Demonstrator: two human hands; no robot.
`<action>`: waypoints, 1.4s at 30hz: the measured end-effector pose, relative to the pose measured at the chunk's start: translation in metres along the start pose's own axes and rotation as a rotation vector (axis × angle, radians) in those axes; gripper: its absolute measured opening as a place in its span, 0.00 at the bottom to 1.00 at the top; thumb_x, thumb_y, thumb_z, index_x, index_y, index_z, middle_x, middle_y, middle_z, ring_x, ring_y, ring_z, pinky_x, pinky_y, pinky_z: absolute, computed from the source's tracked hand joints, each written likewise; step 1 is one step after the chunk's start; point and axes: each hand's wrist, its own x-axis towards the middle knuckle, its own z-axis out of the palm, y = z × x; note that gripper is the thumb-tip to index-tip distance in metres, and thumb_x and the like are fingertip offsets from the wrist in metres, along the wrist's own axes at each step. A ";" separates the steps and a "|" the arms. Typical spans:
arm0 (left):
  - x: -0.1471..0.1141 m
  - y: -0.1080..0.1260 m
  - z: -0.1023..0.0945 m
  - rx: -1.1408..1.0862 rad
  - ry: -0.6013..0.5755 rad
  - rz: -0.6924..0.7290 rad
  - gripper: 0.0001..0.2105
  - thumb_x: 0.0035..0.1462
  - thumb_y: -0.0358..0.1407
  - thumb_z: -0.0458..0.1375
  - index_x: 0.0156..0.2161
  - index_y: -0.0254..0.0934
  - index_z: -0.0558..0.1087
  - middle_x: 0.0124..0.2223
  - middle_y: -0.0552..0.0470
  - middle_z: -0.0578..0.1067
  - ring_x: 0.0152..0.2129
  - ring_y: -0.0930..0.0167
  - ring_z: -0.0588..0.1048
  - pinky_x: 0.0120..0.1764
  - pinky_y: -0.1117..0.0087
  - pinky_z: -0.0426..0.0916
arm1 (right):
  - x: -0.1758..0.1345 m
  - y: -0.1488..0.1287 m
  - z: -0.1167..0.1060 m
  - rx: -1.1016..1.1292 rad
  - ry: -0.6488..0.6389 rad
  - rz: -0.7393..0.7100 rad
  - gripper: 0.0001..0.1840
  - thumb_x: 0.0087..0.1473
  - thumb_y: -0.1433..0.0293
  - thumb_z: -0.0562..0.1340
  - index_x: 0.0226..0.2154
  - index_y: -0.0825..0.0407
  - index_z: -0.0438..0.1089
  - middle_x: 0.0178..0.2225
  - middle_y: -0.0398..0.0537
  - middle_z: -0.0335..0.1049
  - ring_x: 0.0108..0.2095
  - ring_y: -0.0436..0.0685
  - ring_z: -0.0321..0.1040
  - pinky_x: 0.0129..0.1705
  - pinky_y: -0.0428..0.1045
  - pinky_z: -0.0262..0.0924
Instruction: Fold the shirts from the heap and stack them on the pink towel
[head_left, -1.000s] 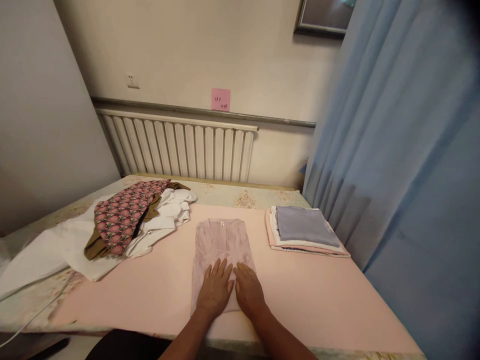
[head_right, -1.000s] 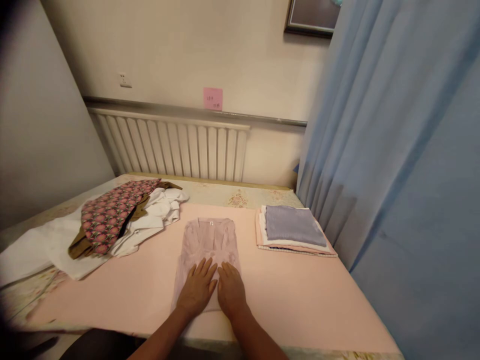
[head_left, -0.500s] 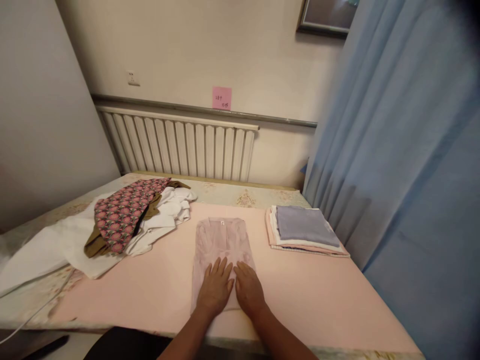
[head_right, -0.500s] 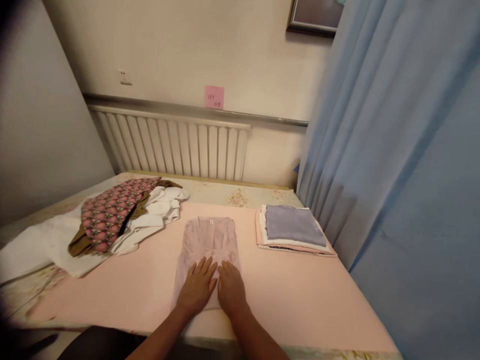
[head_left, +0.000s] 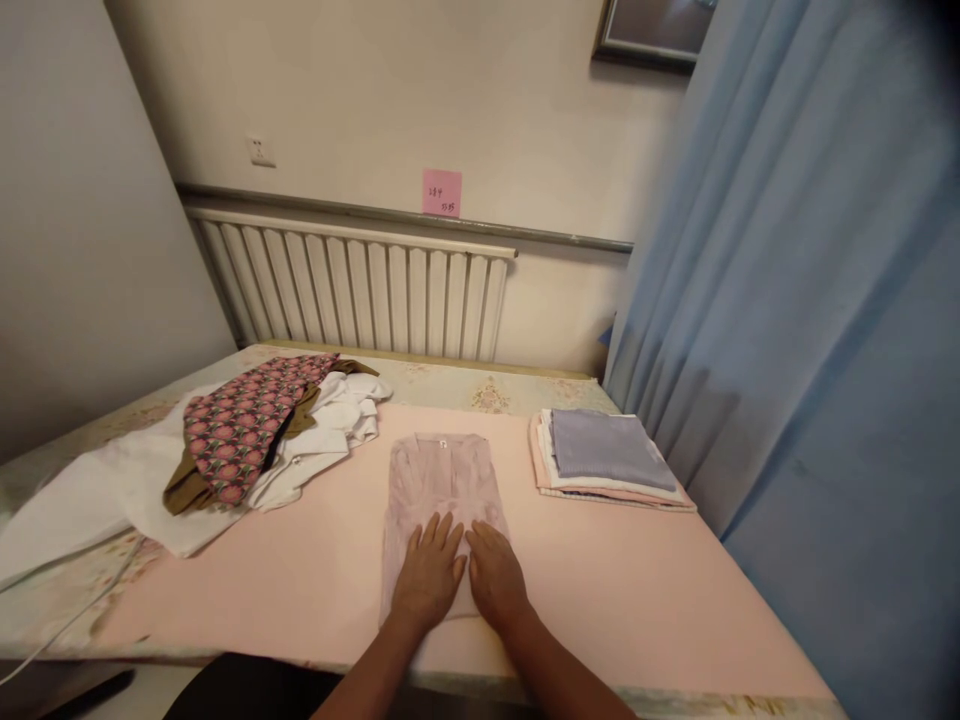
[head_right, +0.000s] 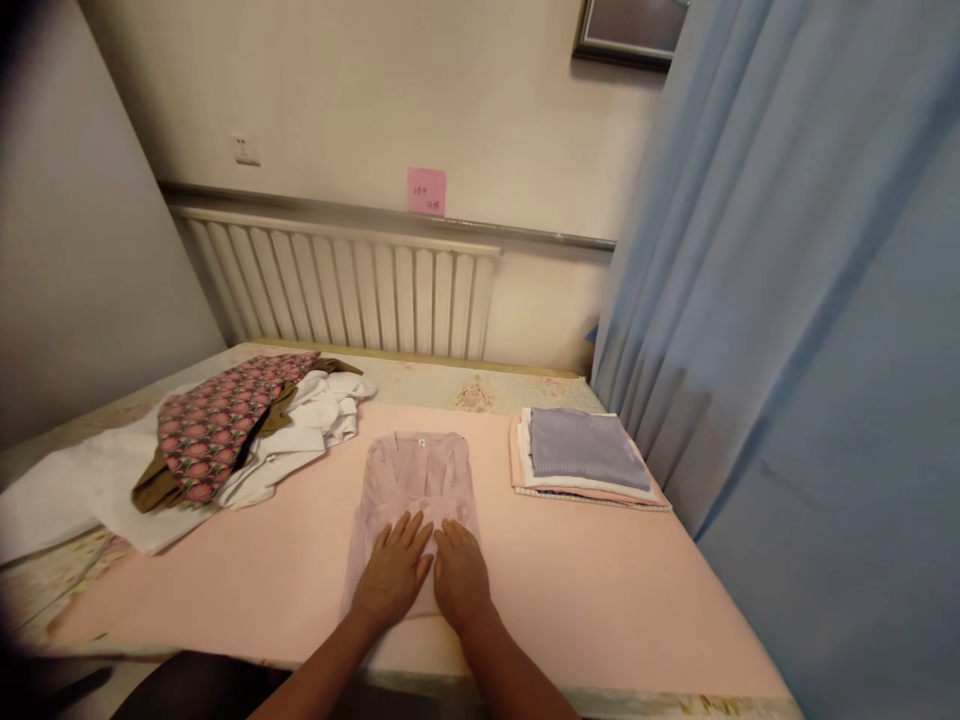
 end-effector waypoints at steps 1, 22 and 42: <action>0.000 0.000 0.001 -0.002 0.005 0.002 0.23 0.62 0.40 0.46 0.61 0.43 0.61 0.64 0.48 0.61 0.62 0.59 0.55 0.60 0.49 0.50 | 0.000 0.000 0.000 0.000 -0.003 0.004 0.25 0.50 0.80 0.53 0.50 0.56 0.69 0.52 0.57 0.68 0.55 0.60 0.63 0.58 0.60 0.57; 0.001 0.000 0.001 -0.002 -0.007 0.001 0.23 0.62 0.41 0.46 0.61 0.43 0.61 0.65 0.48 0.61 0.62 0.58 0.55 0.60 0.49 0.50 | -0.001 0.002 0.003 -0.006 0.004 0.010 0.24 0.52 0.79 0.52 0.51 0.55 0.68 0.53 0.57 0.68 0.56 0.59 0.61 0.59 0.59 0.56; 0.001 0.003 -0.006 0.008 -0.035 -0.006 0.23 0.62 0.39 0.46 0.61 0.42 0.61 0.65 0.49 0.60 0.63 0.58 0.54 0.60 0.49 0.50 | 0.000 0.001 0.001 -0.019 0.009 -0.007 0.23 0.52 0.79 0.52 0.49 0.58 0.69 0.52 0.58 0.69 0.54 0.60 0.63 0.58 0.59 0.57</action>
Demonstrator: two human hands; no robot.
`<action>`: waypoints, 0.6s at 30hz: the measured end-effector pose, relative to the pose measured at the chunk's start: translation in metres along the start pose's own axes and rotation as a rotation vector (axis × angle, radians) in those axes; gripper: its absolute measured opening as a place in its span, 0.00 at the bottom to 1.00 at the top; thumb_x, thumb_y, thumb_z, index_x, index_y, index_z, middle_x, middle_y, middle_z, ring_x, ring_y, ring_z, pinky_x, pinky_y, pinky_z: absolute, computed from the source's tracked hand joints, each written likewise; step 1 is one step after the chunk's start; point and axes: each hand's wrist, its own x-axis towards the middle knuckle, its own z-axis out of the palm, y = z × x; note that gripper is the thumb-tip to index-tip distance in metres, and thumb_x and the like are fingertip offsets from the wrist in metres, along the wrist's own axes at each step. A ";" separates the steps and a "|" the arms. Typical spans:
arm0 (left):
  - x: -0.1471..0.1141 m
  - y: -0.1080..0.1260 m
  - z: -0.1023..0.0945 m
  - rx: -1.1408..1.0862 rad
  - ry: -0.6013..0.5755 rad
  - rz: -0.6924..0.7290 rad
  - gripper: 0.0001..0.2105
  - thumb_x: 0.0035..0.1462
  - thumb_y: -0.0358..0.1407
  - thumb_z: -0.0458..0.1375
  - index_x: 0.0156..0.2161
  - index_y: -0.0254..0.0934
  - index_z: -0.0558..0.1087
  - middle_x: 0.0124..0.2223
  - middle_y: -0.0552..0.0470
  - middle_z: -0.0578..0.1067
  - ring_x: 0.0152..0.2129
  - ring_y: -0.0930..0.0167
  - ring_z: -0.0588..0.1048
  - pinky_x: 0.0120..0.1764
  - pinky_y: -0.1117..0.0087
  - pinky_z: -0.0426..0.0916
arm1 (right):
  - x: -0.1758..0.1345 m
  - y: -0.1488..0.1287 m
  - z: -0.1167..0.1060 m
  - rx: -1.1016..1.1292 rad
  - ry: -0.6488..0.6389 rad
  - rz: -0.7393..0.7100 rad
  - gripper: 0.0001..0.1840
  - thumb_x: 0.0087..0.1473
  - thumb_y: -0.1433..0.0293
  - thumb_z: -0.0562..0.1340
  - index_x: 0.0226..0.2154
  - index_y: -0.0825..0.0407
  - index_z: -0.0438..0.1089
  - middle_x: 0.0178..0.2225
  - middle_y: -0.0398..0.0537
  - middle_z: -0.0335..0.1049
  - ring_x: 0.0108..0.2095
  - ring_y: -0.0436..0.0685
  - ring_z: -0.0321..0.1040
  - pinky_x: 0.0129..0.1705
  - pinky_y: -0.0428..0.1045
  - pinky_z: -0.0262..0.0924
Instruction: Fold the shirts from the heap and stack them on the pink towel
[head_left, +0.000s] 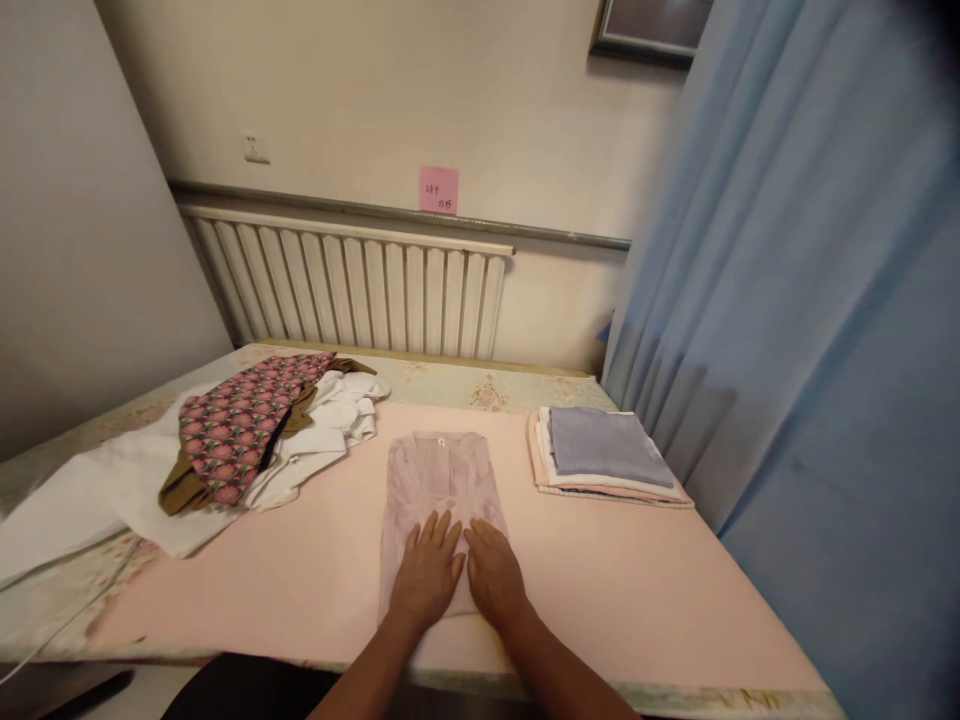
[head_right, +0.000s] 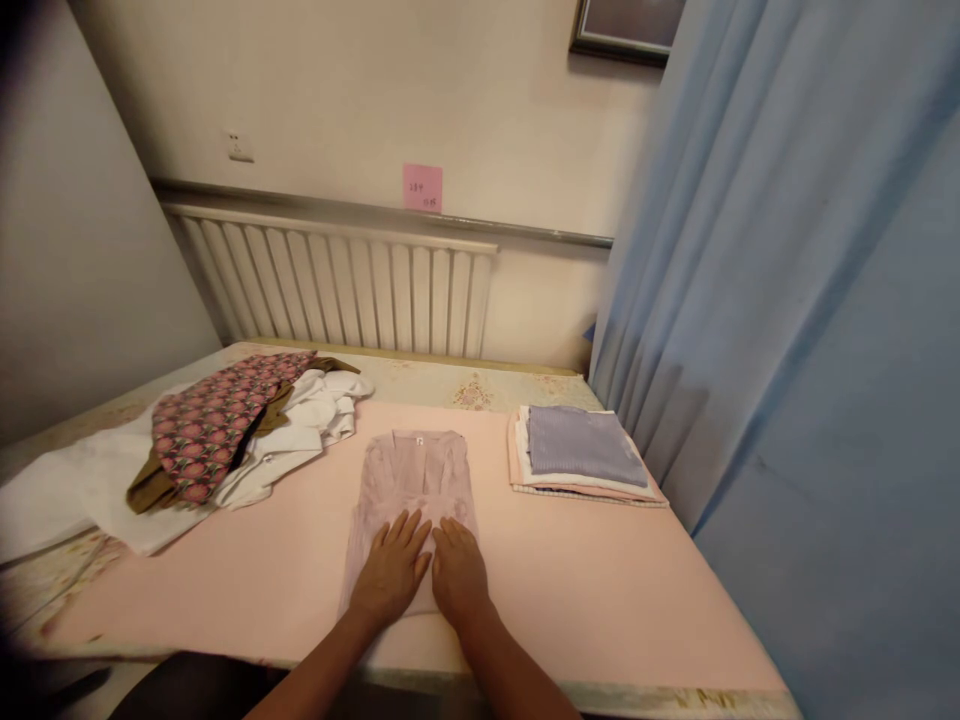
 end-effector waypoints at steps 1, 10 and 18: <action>0.000 0.000 -0.001 0.002 -0.002 -0.002 0.23 0.62 0.39 0.47 0.61 0.42 0.61 0.65 0.49 0.60 0.63 0.58 0.54 0.60 0.49 0.50 | 0.000 0.000 0.000 0.000 -0.006 0.004 0.23 0.52 0.79 0.52 0.50 0.58 0.69 0.52 0.58 0.69 0.54 0.60 0.63 0.58 0.59 0.58; 0.000 0.001 -0.002 0.009 0.010 -0.005 0.23 0.62 0.39 0.47 0.61 0.42 0.62 0.65 0.48 0.61 0.62 0.58 0.55 0.60 0.50 0.51 | 0.000 0.000 -0.002 0.008 -0.009 0.006 0.24 0.51 0.79 0.52 0.50 0.57 0.69 0.52 0.58 0.69 0.55 0.60 0.63 0.58 0.59 0.58; 0.000 0.000 0.000 0.002 0.011 0.003 0.23 0.62 0.39 0.47 0.61 0.42 0.61 0.65 0.48 0.61 0.62 0.58 0.55 0.60 0.49 0.51 | 0.001 0.000 -0.002 -0.006 0.007 -0.014 0.23 0.51 0.79 0.52 0.49 0.58 0.69 0.51 0.59 0.69 0.54 0.61 0.64 0.56 0.60 0.60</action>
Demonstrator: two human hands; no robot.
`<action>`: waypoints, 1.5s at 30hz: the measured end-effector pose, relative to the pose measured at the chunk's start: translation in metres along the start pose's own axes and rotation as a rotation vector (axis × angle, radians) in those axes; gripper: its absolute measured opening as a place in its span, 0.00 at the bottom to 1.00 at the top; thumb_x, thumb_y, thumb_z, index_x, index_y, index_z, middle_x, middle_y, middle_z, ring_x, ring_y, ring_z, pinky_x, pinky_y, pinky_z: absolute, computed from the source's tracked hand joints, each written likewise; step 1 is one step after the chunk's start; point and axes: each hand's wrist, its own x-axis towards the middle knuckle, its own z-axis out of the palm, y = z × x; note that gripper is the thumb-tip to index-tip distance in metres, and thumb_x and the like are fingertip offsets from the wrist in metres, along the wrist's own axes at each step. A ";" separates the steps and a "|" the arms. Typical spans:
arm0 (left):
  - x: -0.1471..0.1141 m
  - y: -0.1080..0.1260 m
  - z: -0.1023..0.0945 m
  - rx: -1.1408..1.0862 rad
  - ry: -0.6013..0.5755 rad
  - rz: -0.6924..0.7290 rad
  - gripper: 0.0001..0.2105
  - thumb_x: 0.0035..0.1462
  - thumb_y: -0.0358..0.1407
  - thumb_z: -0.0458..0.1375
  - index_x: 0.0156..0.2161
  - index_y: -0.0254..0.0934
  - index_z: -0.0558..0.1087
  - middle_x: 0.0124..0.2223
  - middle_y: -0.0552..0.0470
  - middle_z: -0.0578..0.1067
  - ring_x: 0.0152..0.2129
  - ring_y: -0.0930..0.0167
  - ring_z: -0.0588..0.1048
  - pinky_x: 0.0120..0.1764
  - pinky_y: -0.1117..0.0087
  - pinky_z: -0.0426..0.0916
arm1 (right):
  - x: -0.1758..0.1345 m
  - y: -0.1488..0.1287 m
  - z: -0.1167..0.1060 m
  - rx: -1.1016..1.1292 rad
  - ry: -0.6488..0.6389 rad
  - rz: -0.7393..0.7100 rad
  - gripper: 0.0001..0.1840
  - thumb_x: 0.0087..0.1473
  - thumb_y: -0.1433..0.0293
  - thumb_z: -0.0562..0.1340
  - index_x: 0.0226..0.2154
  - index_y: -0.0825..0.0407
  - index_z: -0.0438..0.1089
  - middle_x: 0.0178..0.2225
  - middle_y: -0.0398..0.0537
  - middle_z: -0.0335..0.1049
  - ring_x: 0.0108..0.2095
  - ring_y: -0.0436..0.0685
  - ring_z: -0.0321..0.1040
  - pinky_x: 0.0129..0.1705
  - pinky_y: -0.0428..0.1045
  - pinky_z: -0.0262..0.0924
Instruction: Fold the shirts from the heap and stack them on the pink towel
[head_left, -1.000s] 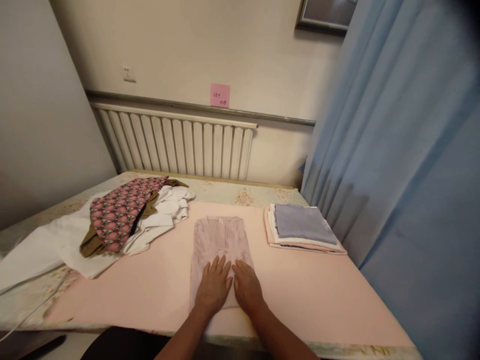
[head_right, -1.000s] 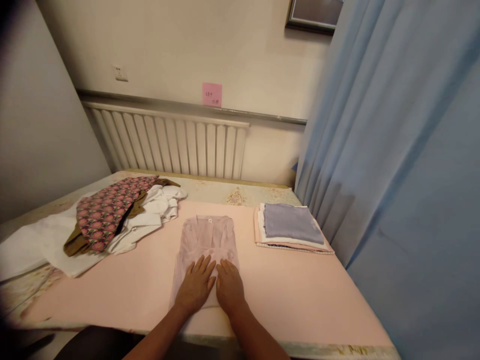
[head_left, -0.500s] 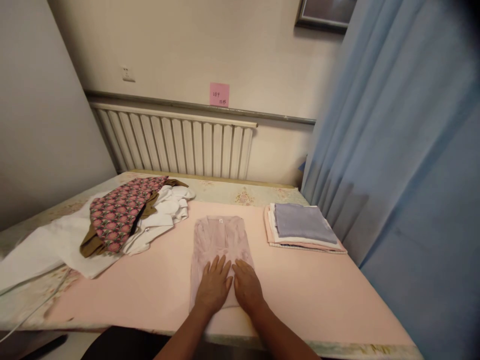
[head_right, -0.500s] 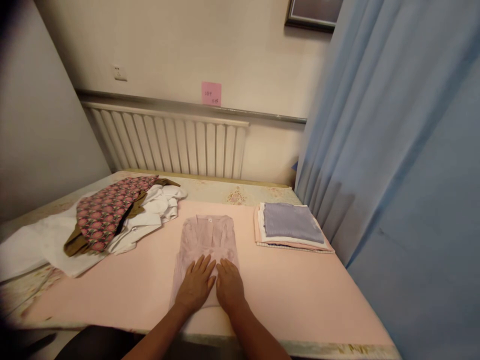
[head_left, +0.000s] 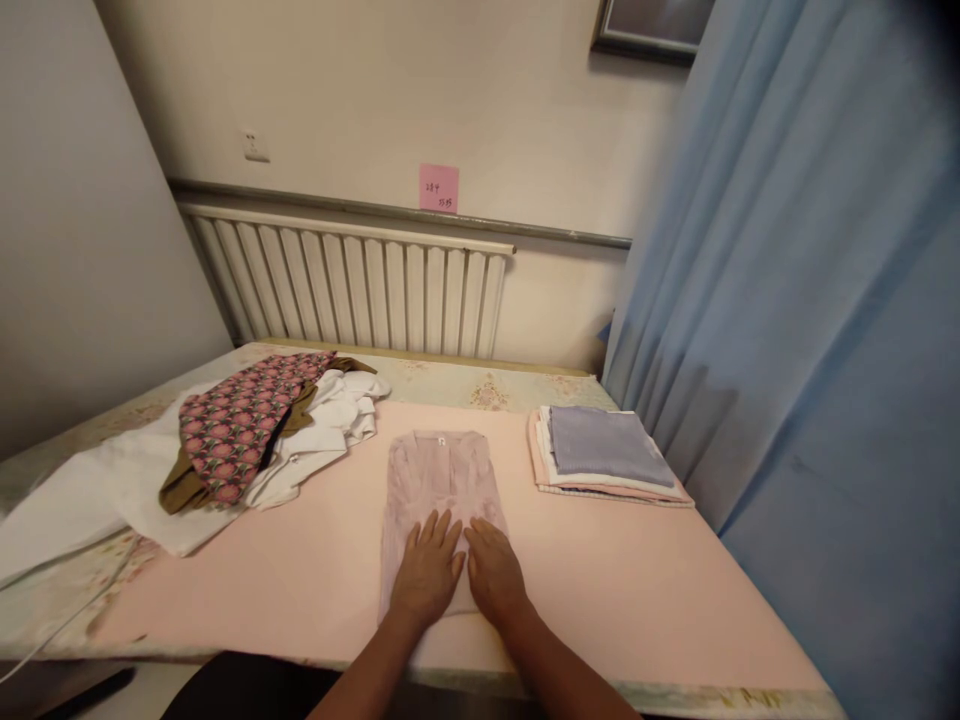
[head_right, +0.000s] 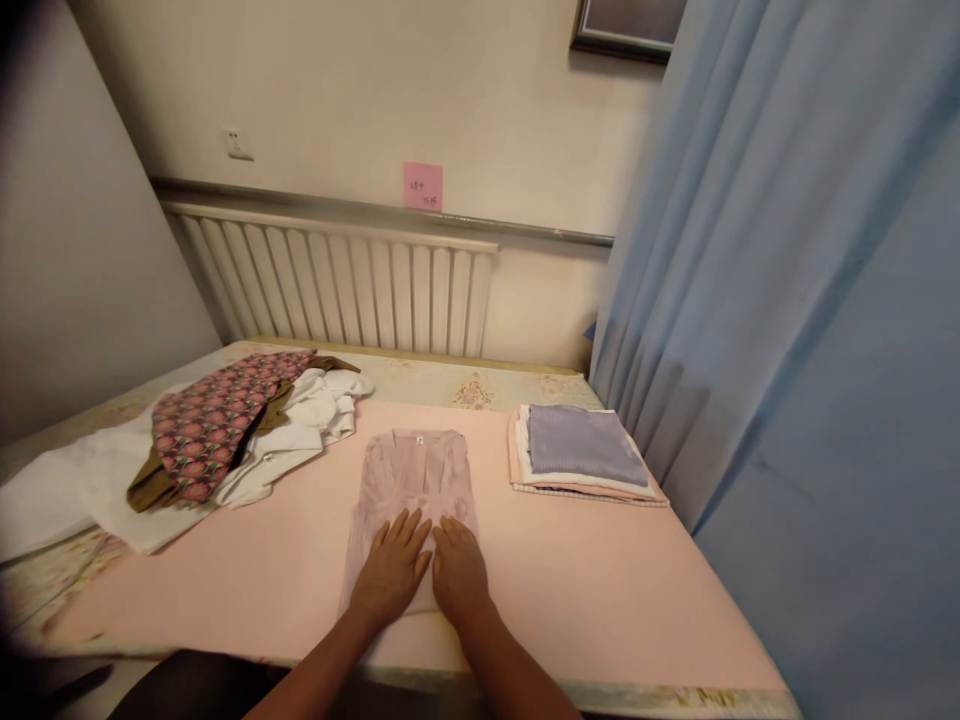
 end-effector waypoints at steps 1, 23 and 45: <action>0.000 0.000 0.000 0.000 0.002 -0.001 0.23 0.61 0.39 0.47 0.61 0.42 0.61 0.65 0.48 0.61 0.62 0.58 0.55 0.60 0.49 0.51 | 0.000 0.000 0.000 0.001 0.003 -0.002 0.23 0.51 0.79 0.52 0.49 0.57 0.69 0.51 0.59 0.69 0.54 0.61 0.64 0.56 0.60 0.60; 0.000 0.001 -0.001 -0.007 0.010 -0.006 0.22 0.62 0.40 0.46 0.61 0.42 0.62 0.64 0.48 0.61 0.62 0.58 0.56 0.60 0.49 0.51 | 0.000 -0.001 0.000 0.017 -0.015 0.020 0.24 0.51 0.79 0.52 0.50 0.56 0.69 0.52 0.57 0.68 0.55 0.60 0.63 0.58 0.59 0.58; 0.001 -0.028 0.028 -0.061 -0.010 0.110 0.25 0.61 0.39 0.47 0.63 0.47 0.58 0.67 0.52 0.56 0.63 0.59 0.53 0.60 0.49 0.53 | 0.002 -0.001 0.000 -0.012 -0.058 0.051 0.28 0.46 0.81 0.55 0.51 0.52 0.68 0.53 0.52 0.68 0.55 0.59 0.63 0.57 0.59 0.59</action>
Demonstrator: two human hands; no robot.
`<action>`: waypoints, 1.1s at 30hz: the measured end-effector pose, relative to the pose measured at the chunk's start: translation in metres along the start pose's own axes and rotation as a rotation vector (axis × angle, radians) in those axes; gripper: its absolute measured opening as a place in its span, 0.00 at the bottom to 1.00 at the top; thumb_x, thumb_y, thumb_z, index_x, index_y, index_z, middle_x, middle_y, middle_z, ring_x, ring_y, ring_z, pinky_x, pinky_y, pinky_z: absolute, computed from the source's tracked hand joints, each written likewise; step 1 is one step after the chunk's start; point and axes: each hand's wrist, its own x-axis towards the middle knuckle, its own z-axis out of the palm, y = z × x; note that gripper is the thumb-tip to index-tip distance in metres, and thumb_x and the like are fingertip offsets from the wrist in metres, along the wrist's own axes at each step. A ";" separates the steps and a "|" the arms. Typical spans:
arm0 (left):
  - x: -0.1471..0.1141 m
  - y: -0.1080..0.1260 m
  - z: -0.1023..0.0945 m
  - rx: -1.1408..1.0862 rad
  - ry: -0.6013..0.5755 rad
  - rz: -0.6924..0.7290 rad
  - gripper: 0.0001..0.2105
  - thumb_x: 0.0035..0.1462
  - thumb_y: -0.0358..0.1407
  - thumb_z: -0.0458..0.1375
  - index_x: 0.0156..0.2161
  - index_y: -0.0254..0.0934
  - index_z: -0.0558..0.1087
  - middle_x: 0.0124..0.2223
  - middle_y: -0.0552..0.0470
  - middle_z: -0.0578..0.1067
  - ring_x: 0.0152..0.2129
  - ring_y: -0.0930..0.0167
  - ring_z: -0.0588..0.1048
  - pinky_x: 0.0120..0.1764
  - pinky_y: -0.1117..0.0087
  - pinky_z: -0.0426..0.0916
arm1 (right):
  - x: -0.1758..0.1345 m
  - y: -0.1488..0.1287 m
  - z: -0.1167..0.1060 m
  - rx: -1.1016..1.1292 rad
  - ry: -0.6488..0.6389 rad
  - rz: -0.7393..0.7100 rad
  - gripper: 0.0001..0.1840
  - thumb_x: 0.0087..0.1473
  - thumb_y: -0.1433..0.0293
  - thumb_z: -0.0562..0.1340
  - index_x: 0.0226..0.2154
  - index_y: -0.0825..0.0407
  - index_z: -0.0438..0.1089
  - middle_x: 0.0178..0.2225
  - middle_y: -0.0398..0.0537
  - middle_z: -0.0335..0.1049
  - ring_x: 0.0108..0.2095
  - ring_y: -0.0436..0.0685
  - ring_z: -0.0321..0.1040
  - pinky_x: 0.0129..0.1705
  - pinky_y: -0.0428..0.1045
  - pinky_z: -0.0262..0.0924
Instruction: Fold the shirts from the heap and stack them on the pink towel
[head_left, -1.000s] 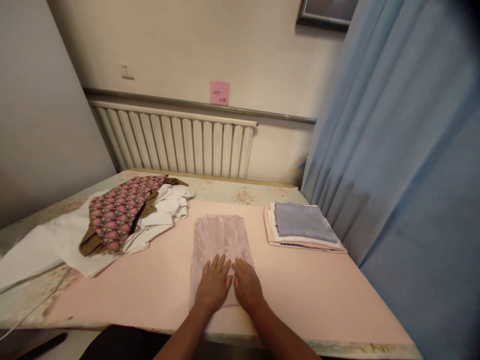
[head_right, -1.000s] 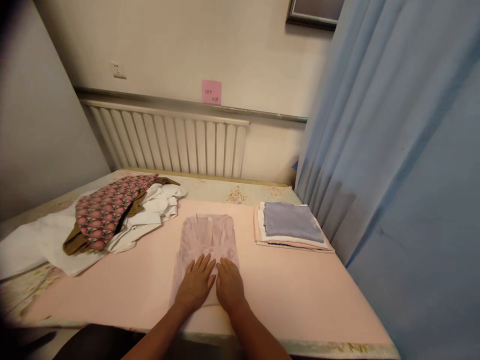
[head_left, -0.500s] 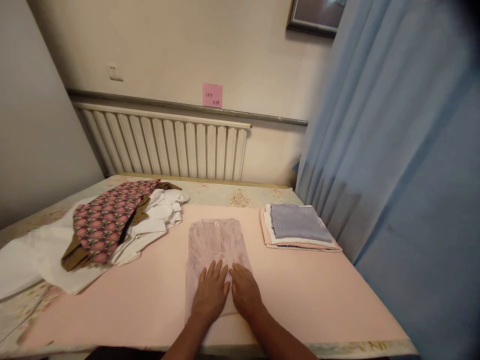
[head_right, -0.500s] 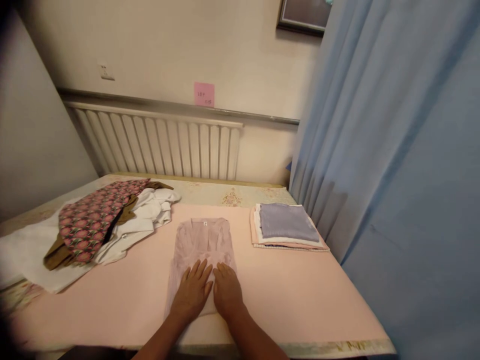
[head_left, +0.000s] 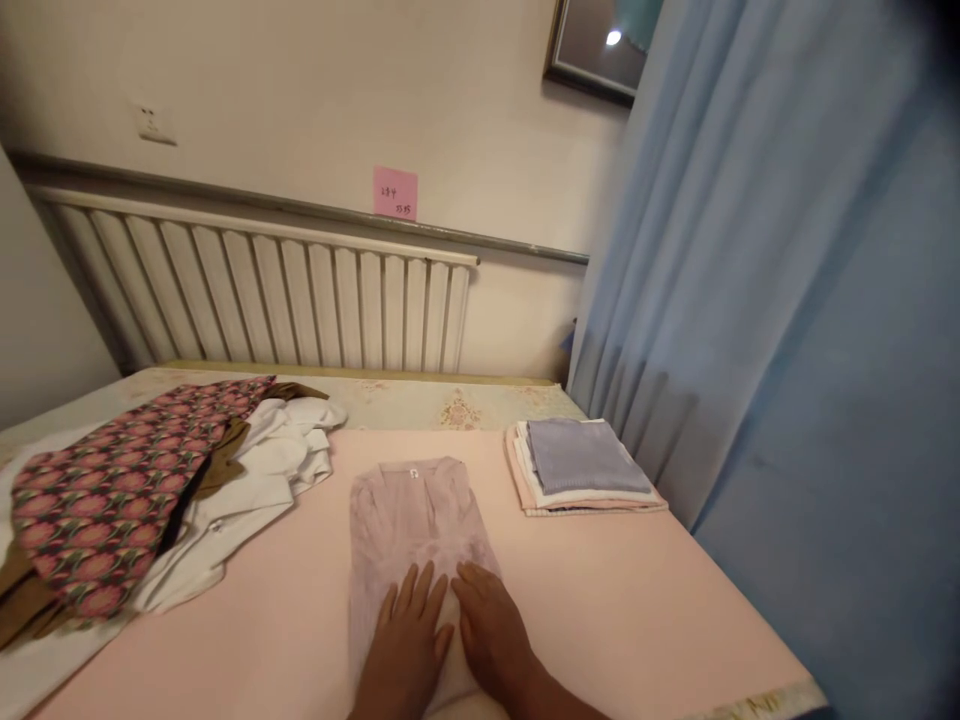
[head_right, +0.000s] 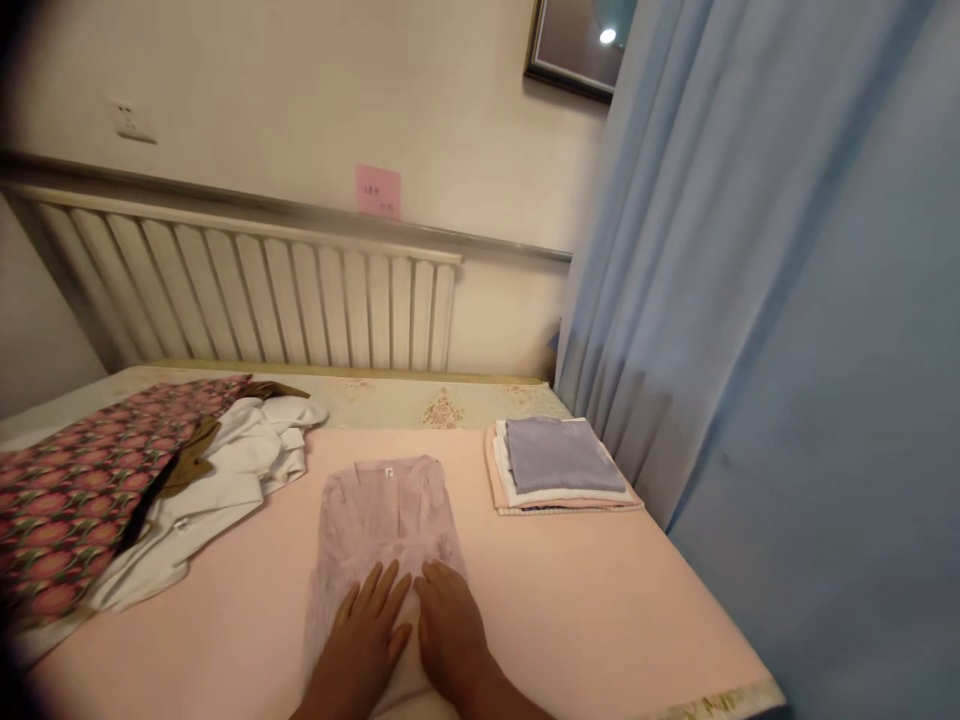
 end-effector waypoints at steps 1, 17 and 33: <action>0.000 -0.003 0.001 -0.010 -0.005 0.016 0.25 0.61 0.40 0.47 0.63 0.47 0.57 0.67 0.52 0.56 0.63 0.60 0.53 0.60 0.50 0.53 | -0.001 0.000 0.000 -0.008 0.001 -0.008 0.28 0.46 0.81 0.54 0.51 0.51 0.68 0.54 0.52 0.68 0.55 0.59 0.63 0.57 0.59 0.60; 0.005 -0.035 0.003 -0.106 0.033 0.043 0.24 0.62 0.42 0.46 0.62 0.46 0.59 0.65 0.53 0.59 0.62 0.61 0.56 0.60 0.51 0.54 | -0.001 0.001 0.000 -0.062 0.000 -0.043 0.29 0.51 0.80 0.54 0.55 0.48 0.64 0.56 0.50 0.65 0.57 0.58 0.61 0.57 0.58 0.62; 0.004 -0.041 0.009 -0.118 0.122 0.062 0.23 0.63 0.43 0.46 0.61 0.46 0.61 0.64 0.53 0.62 0.61 0.62 0.58 0.60 0.53 0.55 | 0.000 -0.001 -0.001 -0.061 0.013 -0.036 0.30 0.50 0.81 0.54 0.55 0.47 0.65 0.56 0.50 0.66 0.57 0.57 0.62 0.57 0.58 0.61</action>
